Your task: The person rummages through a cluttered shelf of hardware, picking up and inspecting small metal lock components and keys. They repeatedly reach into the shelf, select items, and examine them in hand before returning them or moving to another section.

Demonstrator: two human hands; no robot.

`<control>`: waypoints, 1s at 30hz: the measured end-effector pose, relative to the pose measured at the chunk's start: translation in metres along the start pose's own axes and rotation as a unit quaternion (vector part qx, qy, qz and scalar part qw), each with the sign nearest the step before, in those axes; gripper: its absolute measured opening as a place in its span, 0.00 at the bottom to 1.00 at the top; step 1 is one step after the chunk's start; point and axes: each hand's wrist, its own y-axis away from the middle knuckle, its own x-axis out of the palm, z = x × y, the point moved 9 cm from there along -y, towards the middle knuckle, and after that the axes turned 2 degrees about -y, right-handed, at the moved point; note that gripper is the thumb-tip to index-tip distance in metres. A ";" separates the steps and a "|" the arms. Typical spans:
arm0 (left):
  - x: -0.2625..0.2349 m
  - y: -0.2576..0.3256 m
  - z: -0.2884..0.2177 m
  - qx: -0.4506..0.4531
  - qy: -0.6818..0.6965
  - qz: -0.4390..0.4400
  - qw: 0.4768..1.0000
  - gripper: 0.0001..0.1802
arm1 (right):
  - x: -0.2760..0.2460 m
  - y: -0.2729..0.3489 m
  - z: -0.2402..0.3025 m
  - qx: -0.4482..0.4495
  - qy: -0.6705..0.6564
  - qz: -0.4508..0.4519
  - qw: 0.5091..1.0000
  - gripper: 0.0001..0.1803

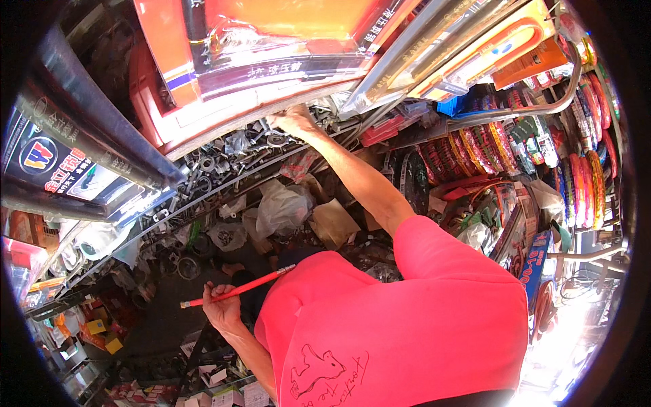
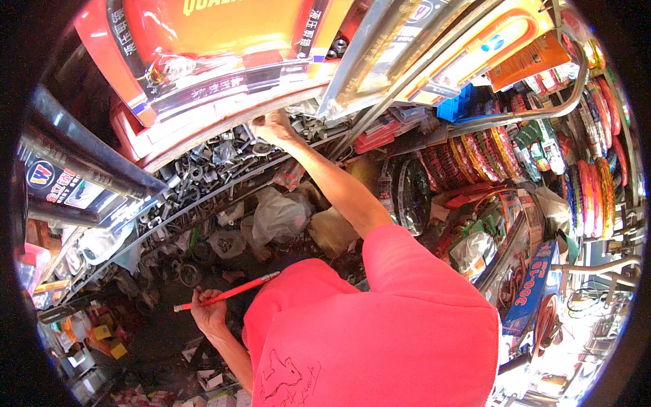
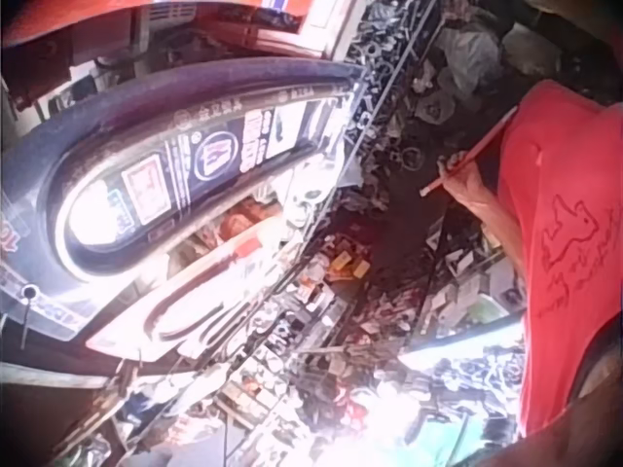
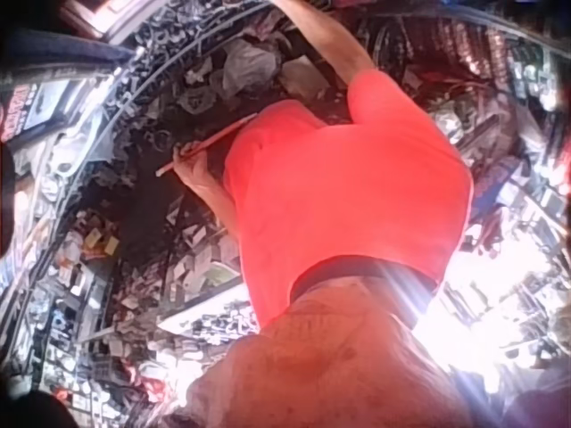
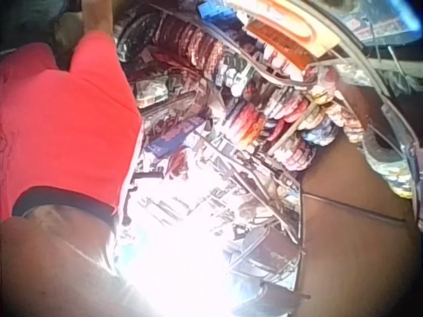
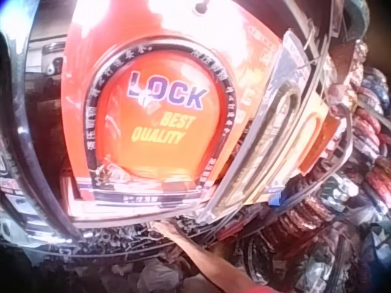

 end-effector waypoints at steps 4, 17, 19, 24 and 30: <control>0.001 -0.001 0.001 -0.005 -0.002 0.014 1.000 0.08 | -0.013 0.008 0.046 -0.113 0.327 -0.134 0.929 0.15; 0.001 -0.002 -0.003 0.000 -0.016 0.032 0.999 0.08 | 0.102 0.042 0.032 -0.269 0.512 0.100 0.810 0.18; 0.000 -0.004 -0.004 0.003 -0.018 0.028 0.999 0.08 | 0.090 0.047 0.048 -0.326 0.435 0.048 0.838 0.13; -0.002 -0.001 -0.001 0.003 0.005 -0.010 1.000 0.10 | 0.077 0.035 0.048 -0.183 0.307 0.088 0.930 0.07; -0.004 -0.002 0.000 -0.004 0.002 -0.003 1.000 0.09 | 0.074 0.042 0.042 -0.258 0.348 -0.036 0.901 0.07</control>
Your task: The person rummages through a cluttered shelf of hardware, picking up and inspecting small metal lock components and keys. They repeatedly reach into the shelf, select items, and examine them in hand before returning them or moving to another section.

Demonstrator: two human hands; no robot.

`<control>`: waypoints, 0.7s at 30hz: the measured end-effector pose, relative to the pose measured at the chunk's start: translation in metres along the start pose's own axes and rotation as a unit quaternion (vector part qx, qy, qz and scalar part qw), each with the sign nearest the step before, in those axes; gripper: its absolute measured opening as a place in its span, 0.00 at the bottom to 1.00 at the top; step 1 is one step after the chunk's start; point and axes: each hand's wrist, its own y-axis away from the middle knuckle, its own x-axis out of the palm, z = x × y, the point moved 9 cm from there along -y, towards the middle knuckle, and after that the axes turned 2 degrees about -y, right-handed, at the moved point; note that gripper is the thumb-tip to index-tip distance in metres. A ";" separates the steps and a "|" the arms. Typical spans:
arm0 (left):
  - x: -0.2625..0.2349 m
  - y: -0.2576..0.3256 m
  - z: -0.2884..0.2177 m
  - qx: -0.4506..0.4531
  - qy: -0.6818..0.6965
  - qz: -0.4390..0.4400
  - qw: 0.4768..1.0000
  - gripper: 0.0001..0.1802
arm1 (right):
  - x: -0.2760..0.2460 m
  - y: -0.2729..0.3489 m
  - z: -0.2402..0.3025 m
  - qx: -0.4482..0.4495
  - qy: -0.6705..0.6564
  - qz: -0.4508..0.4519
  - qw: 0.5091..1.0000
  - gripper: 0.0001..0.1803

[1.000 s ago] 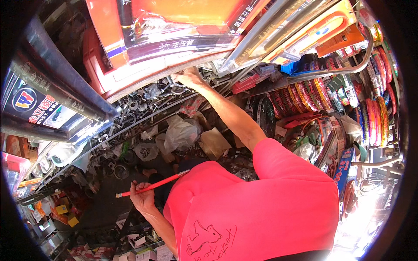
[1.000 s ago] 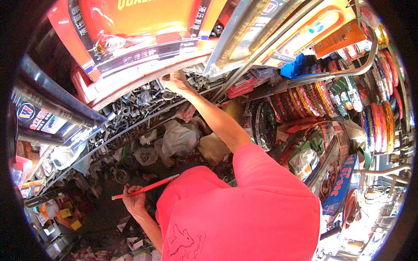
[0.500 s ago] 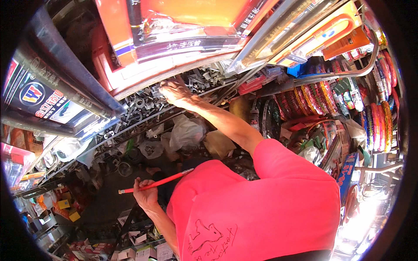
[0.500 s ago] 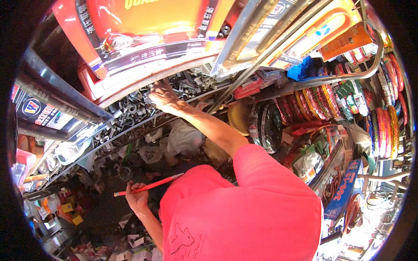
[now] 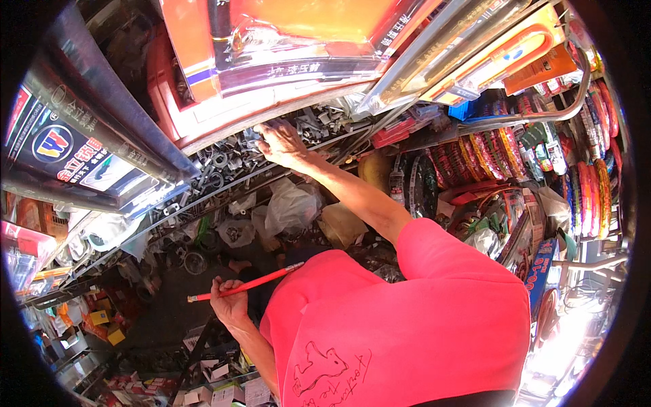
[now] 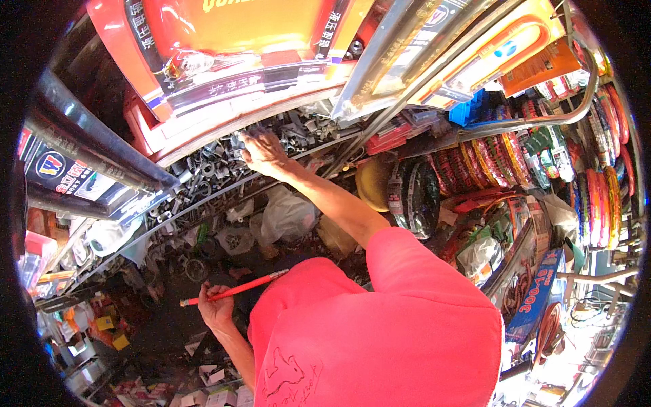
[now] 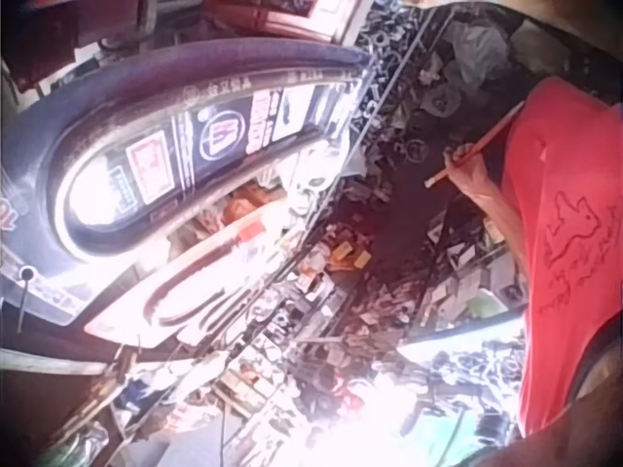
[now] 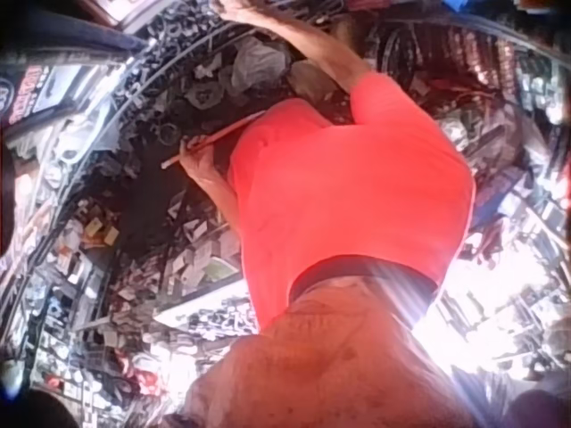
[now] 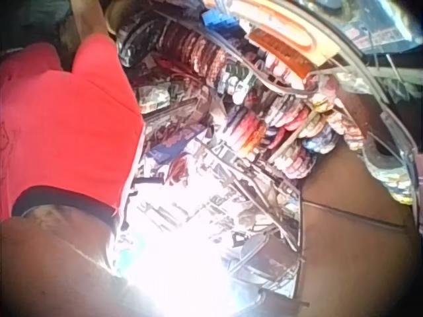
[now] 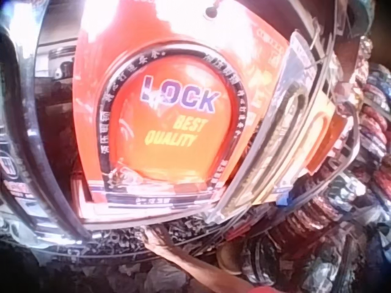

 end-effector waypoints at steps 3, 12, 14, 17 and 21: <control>0.003 0.000 0.000 -0.003 -0.008 0.012 1.000 0.09 | 0.020 -0.001 -0.002 0.018 0.011 0.082 0.996 0.07; 0.007 0.002 -0.003 0.006 -0.002 0.014 1.000 0.08 | 0.002 0.005 -0.021 0.305 -0.501 0.000 0.810 0.09; 0.008 0.003 -0.002 0.007 -0.002 0.027 1.000 0.07 | 0.007 0.019 -0.006 0.346 -0.620 0.060 0.701 0.11; 0.015 0.003 0.001 0.002 -0.006 0.069 0.998 0.07 | 0.006 0.034 0.038 0.400 -0.669 0.153 0.607 0.12; 0.044 0.011 0.009 0.004 -0.009 0.153 0.988 0.09 | 0.017 0.059 0.088 0.417 -0.701 0.244 0.524 0.09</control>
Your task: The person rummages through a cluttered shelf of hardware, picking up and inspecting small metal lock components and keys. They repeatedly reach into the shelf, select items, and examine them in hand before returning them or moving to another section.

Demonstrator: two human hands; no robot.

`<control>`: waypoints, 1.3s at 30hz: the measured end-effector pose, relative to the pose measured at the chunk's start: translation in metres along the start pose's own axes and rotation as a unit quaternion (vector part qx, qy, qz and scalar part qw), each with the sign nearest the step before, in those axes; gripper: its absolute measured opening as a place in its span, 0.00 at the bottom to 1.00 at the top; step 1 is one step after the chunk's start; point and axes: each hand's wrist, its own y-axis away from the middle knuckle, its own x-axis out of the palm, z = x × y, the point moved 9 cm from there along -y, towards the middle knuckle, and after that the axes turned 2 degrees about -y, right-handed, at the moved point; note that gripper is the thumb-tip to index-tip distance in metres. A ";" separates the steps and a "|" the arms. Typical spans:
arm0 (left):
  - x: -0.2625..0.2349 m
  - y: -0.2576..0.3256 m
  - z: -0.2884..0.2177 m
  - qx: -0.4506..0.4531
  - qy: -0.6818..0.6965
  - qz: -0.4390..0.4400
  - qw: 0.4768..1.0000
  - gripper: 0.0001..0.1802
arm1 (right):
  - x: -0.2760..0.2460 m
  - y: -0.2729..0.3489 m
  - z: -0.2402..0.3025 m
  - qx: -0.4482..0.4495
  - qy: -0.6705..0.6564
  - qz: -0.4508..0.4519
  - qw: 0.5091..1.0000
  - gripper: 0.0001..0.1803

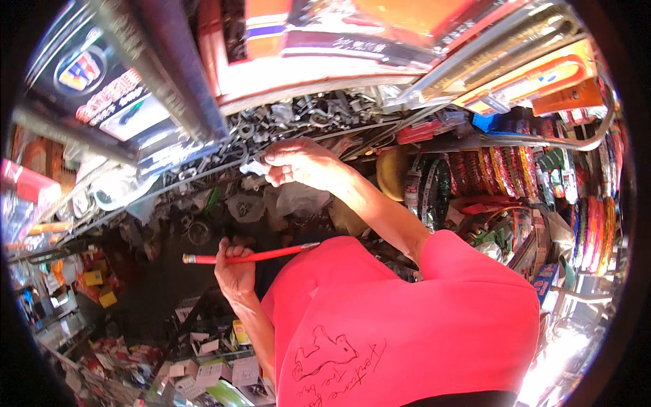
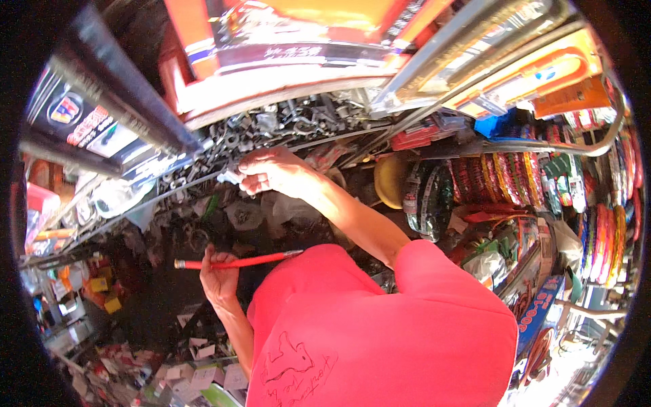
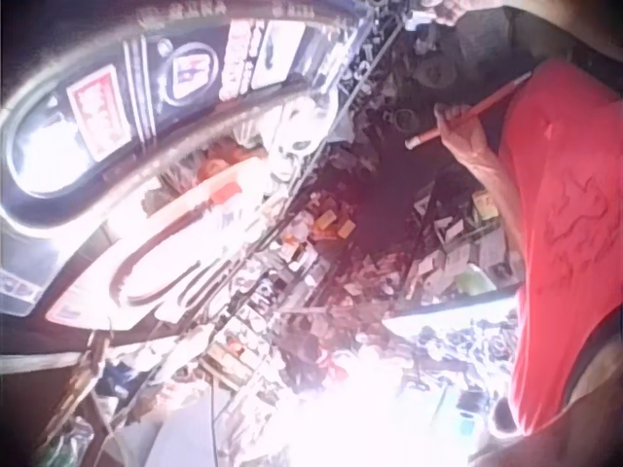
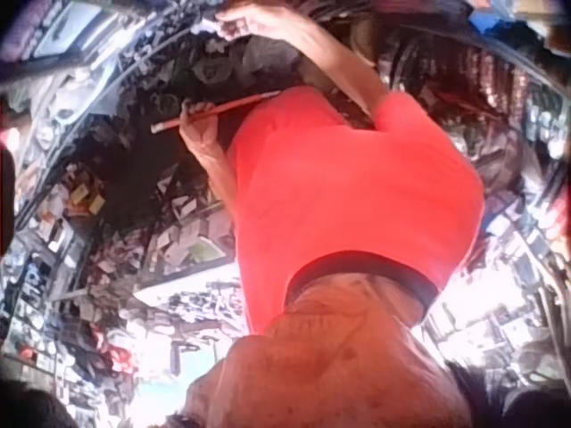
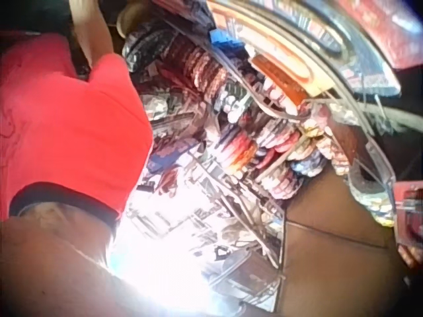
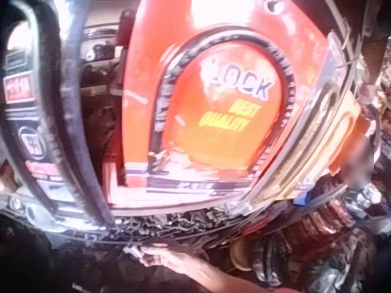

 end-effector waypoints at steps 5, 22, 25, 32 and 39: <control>0.060 0.014 0.007 0.016 -0.054 0.091 0.994 0.15 | 0.043 0.010 -0.047 0.105 -0.001 0.059 0.993 0.08; 0.097 0.028 0.007 0.036 -0.076 0.131 0.988 0.15 | 0.099 0.017 -0.040 0.032 0.213 0.106 0.971 0.11; 0.090 0.026 0.000 0.056 -0.063 0.131 0.988 0.21 | 0.100 0.016 -0.038 0.009 0.262 0.116 0.958 0.12; 0.080 0.024 -0.006 0.069 -0.042 0.119 0.990 0.27 | 0.099 0.014 -0.045 -0.054 0.279 0.117 0.951 0.10; 0.086 0.027 -0.013 0.098 -0.073 0.110 0.986 0.26 | 0.088 0.015 -0.044 -0.058 0.348 0.101 0.930 0.11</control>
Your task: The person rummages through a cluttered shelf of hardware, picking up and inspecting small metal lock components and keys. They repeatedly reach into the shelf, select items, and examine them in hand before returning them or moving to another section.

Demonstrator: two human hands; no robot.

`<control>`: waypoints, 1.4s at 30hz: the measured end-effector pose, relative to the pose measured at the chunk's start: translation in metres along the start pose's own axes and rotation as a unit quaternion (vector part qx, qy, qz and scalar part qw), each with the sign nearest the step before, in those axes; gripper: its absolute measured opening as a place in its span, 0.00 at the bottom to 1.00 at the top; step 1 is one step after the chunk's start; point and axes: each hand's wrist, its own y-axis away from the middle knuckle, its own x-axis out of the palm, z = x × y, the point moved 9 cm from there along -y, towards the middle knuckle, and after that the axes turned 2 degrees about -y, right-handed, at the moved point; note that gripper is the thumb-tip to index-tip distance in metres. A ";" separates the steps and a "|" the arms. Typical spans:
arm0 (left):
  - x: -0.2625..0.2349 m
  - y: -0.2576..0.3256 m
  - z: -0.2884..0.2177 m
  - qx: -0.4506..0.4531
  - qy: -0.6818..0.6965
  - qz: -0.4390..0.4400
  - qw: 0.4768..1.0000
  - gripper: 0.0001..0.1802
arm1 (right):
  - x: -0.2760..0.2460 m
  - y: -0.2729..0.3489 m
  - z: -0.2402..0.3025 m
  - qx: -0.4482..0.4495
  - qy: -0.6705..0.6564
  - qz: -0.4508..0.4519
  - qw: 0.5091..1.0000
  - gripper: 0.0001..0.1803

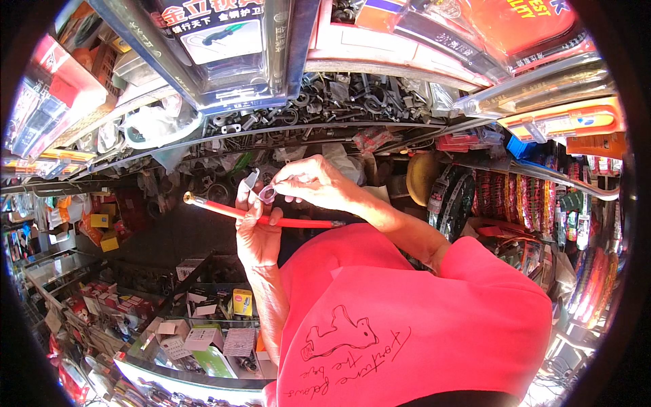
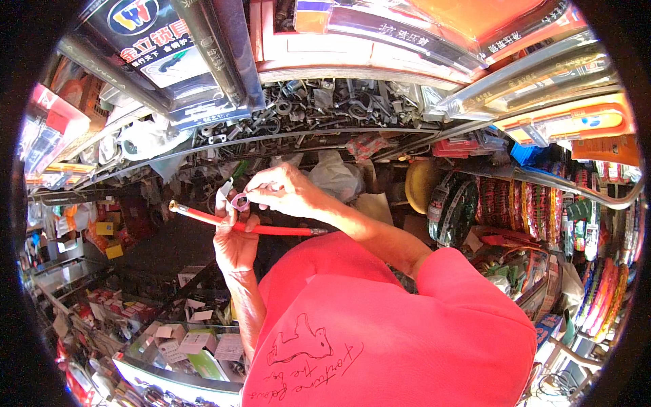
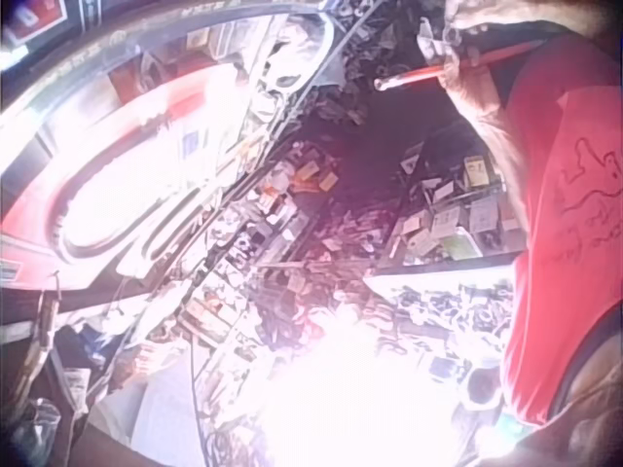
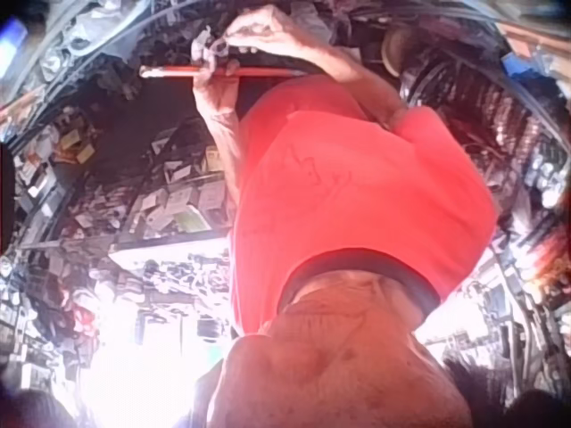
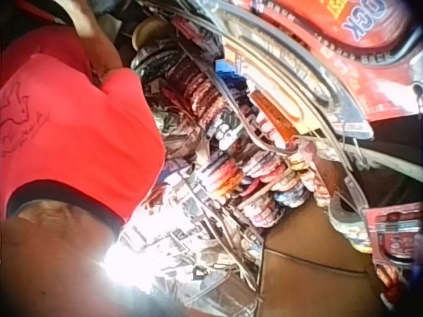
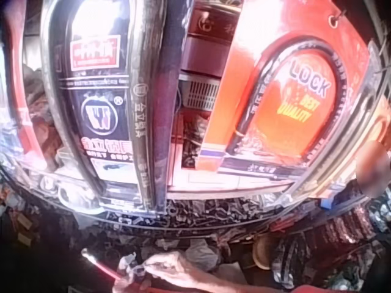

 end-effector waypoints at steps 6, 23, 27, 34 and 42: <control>0.007 0.000 0.003 -0.009 0.010 0.017 1.000 0.21 | 0.003 0.005 0.004 -0.019 -0.051 -0.037 0.998 0.10; 0.010 0.000 0.007 -0.010 0.031 0.028 0.999 0.22 | -0.007 0.019 0.038 -0.225 0.168 -0.143 0.949 0.08; 0.010 -0.001 0.010 -0.017 0.050 0.043 0.998 0.20 | -0.013 0.017 0.034 -0.178 0.149 -0.148 0.961 0.07; -0.003 0.000 0.011 0.008 -0.046 -0.004 0.999 0.20 | -0.009 0.022 0.042 -0.166 0.164 -0.145 0.961 0.07; -0.006 0.001 -0.002 0.084 -0.201 -0.004 0.976 0.17 | 0.014 0.023 0.034 -0.106 0.205 -0.075 0.970 0.14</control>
